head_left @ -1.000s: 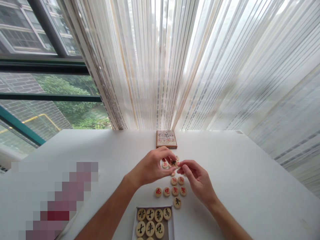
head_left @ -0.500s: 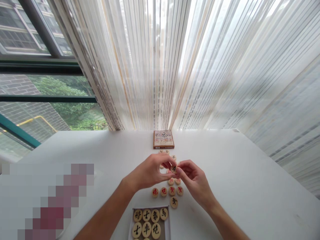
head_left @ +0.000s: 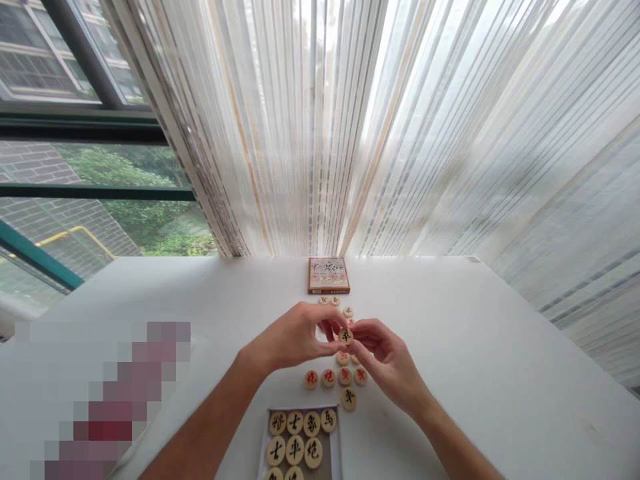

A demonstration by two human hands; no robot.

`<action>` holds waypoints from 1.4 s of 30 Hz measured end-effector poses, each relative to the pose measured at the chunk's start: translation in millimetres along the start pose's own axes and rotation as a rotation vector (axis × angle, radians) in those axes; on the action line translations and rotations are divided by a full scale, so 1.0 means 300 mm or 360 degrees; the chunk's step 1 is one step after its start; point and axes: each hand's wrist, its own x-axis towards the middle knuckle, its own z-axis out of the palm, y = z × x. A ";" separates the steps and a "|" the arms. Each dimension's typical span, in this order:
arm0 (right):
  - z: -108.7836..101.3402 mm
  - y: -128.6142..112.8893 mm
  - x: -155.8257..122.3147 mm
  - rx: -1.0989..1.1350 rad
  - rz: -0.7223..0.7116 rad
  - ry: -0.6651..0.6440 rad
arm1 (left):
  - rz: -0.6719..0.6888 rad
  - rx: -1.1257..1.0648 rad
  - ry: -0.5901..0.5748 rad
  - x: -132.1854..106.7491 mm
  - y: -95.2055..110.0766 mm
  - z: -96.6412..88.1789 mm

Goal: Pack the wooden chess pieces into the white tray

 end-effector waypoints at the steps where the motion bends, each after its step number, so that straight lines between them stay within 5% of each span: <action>1: 0.000 0.001 -0.001 -0.0005 -0.0001 -0.0007 | -0.0019 0.0003 -0.0016 0.000 0.000 -0.002; 42: 0.040 -0.001 -0.030 -0.0208 0.0117 -0.0121 | -0.0330 -0.0271 -0.0477 -0.035 -0.029 -0.096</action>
